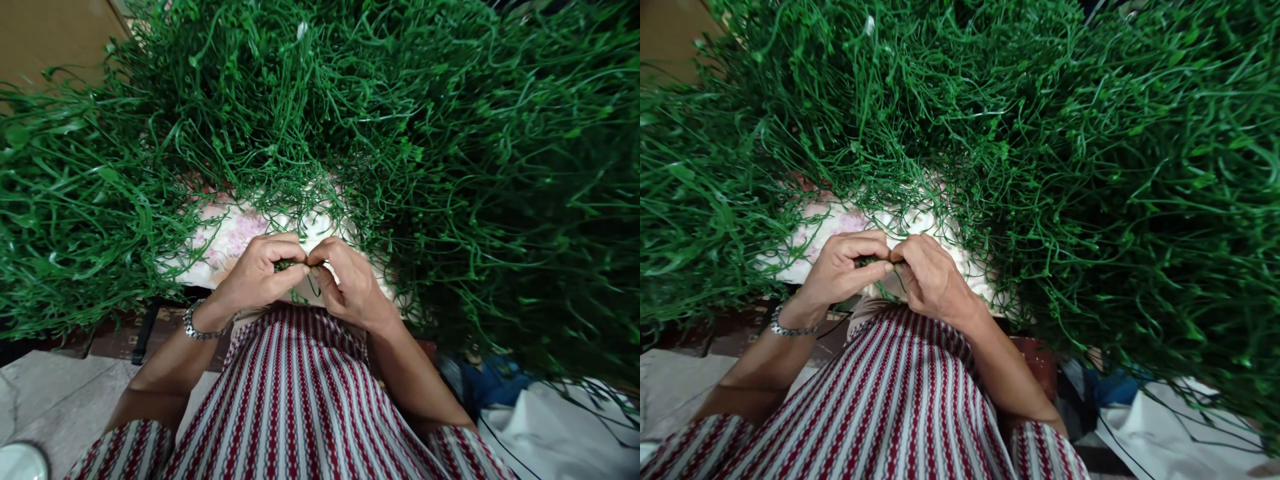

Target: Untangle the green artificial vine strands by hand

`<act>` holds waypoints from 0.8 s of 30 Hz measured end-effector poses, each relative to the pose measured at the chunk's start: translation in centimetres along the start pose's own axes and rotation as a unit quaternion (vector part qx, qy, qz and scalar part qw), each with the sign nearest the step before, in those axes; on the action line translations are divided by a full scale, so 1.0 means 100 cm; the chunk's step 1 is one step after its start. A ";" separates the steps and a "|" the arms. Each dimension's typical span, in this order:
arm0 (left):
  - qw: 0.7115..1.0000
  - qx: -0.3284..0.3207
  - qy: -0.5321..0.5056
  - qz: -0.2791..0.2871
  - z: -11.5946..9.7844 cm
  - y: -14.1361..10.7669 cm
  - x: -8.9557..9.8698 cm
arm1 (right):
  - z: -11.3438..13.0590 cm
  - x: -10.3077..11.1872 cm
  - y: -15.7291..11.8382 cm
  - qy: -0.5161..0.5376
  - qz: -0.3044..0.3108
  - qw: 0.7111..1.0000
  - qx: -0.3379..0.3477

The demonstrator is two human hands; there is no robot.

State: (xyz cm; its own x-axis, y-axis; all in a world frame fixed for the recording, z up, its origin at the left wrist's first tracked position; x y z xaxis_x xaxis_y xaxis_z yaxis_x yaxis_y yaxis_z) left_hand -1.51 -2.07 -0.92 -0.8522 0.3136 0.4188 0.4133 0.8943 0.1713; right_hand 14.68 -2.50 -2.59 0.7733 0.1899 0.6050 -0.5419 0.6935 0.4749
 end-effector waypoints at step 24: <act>0.993 -0.034 -0.116 -0.015 0.015 -0.004 0.004 | -0.004 0.024 0.002 0.162 -0.014 0.981 -0.110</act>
State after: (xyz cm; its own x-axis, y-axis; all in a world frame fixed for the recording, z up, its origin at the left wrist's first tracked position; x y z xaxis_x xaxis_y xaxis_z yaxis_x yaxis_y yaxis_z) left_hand -2.54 -1.80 -2.15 -0.9119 0.3600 0.1972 0.4012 0.8831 0.2433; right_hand 16.55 -1.60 -1.33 0.8705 0.3545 0.3413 -0.4620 0.8277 0.3185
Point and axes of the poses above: each hand's wrist, its own y-axis towards the middle knuckle, its own x-axis out of the back of the hand, z = x × y, the point moved 1 cm from there along y, towards the middle knuckle, and after that the axes turned 1 degree about y, right-handed, at the moved point
